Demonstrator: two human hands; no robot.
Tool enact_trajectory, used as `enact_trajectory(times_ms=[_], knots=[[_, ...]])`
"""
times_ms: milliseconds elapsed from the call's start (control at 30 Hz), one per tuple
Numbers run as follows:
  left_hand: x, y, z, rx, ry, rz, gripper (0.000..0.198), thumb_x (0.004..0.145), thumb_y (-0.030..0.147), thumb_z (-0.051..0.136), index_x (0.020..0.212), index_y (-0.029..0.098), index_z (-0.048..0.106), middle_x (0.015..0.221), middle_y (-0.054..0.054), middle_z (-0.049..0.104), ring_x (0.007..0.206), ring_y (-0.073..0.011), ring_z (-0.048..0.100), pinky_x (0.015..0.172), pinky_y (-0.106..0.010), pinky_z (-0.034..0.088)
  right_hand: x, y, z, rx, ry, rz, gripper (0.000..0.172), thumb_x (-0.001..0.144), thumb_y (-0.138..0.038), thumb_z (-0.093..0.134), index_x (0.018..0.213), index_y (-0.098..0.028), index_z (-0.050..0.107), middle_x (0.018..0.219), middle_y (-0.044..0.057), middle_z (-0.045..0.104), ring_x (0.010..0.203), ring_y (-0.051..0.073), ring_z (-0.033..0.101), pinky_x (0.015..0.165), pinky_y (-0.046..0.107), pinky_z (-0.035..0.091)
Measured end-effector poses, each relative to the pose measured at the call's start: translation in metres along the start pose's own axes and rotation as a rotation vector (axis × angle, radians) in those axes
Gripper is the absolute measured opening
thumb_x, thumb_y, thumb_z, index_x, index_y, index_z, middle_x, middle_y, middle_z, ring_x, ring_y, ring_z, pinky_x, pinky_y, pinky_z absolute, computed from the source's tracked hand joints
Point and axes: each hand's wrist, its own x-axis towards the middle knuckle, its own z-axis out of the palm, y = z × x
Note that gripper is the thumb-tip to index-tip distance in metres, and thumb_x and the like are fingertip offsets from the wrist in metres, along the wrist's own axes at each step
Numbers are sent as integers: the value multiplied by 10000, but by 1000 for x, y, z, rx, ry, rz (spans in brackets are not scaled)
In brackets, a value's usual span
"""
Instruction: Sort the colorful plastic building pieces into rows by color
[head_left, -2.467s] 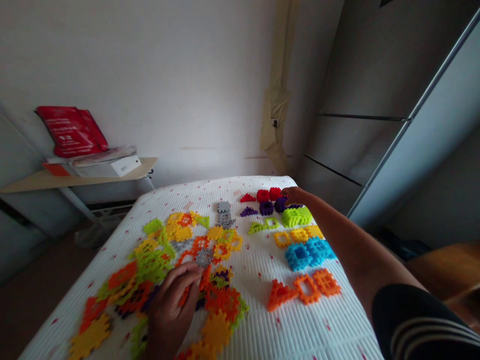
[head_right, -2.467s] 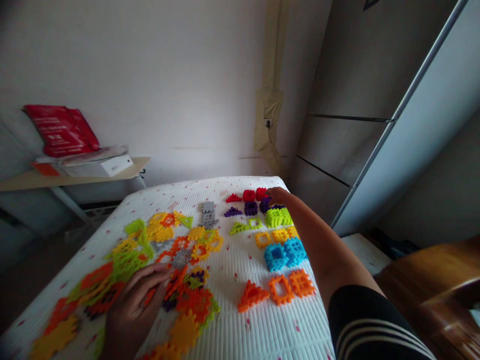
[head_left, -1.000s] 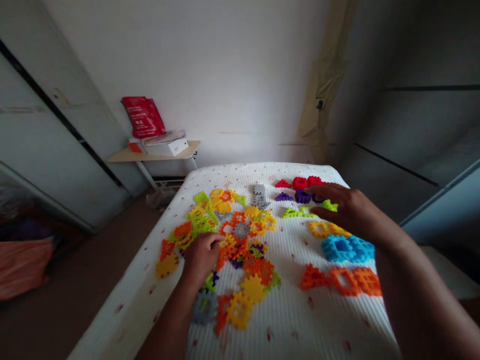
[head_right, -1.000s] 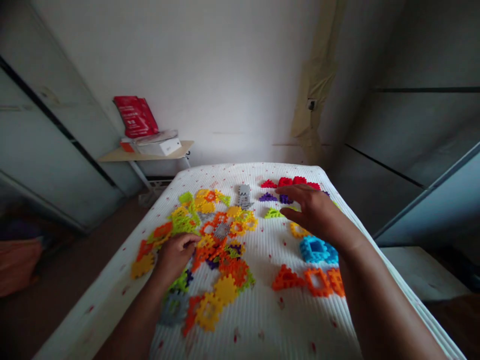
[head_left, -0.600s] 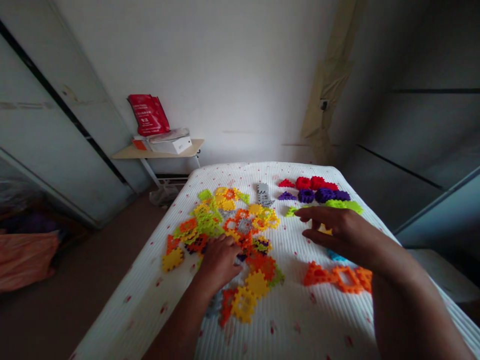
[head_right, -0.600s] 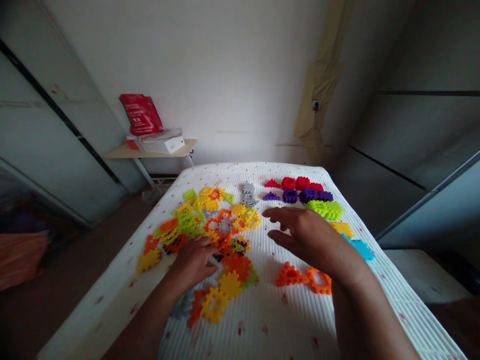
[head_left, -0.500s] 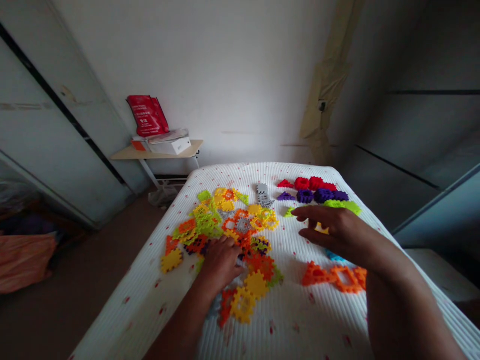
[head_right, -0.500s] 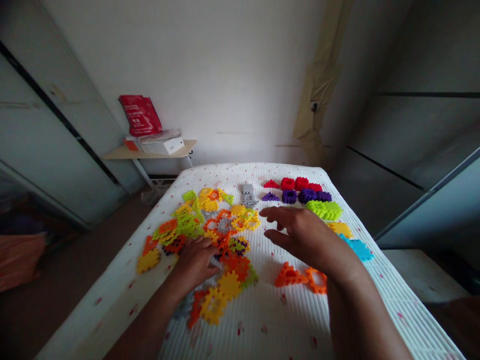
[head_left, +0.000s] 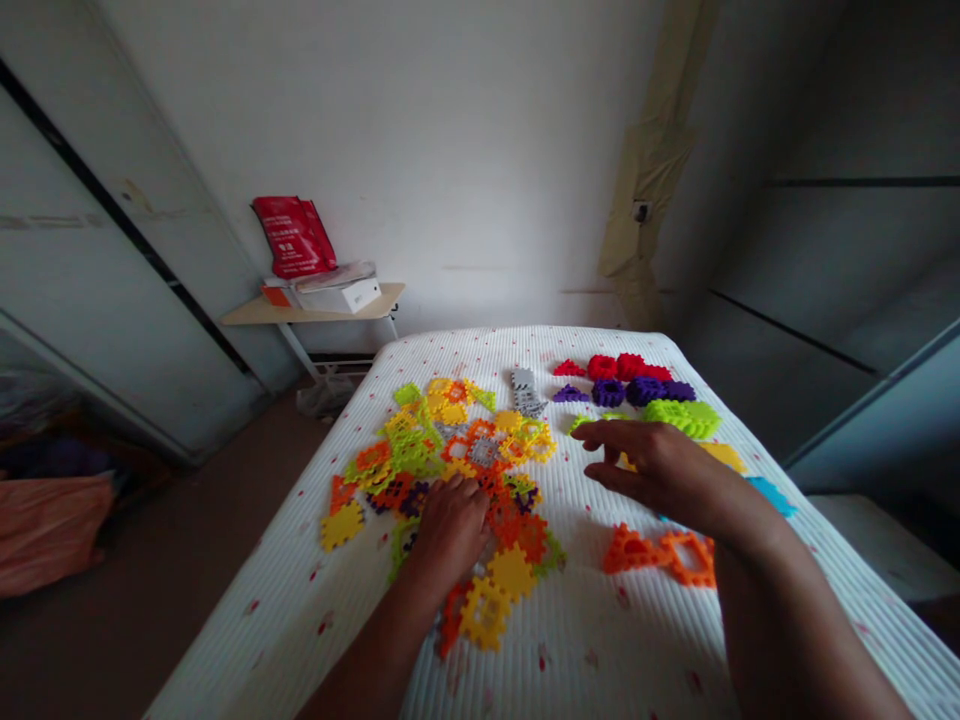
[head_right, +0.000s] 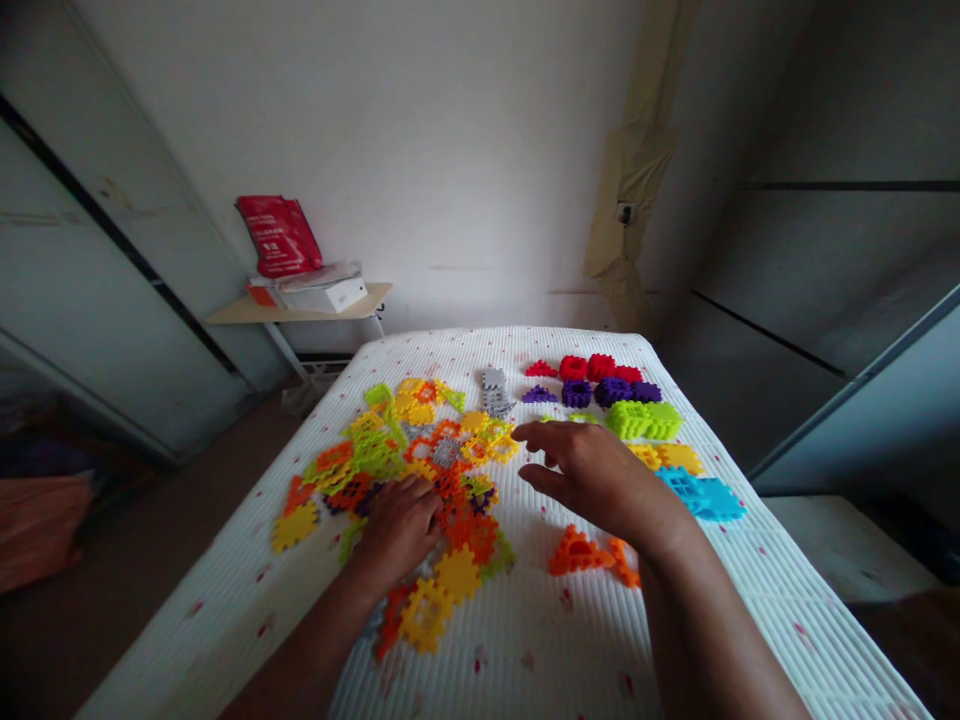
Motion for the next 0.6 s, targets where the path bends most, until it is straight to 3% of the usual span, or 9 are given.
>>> enact_trajectory(times_ms=[233, 433, 600], knots=[[-2, -7, -1, -1, 10, -25, 111, 716, 234, 647, 816, 191, 666, 906, -77, 620, 949, -255, 530, 819, -385, 375, 2, 3, 5, 18, -7, 13, 328, 837, -299, 584, 1151, -213, 624, 888, 47, 715, 672, 133, 646, 594, 245, 483], [-3, -9, -1, 21, -18, -12, 104, 710, 128, 585, 766, 190, 649, 893, -70, 613, 949, -238, 532, 806, -355, 384, 4, 3, 6, 28, -9, 4, 331, 835, -294, 588, 1155, -216, 625, 921, 53, 714, 669, 127, 645, 590, 240, 486], [-1, -8, -4, -28, 77, 8, 74, 720, 149, 558, 733, 193, 616, 858, -70, 611, 896, -226, 542, 793, -344, 397, 4, 2, 6, 24, -10, 16, 324, 836, -295, 580, 1148, -222, 624, 911, 45, 712, 672, 129, 645, 600, 243, 487]])
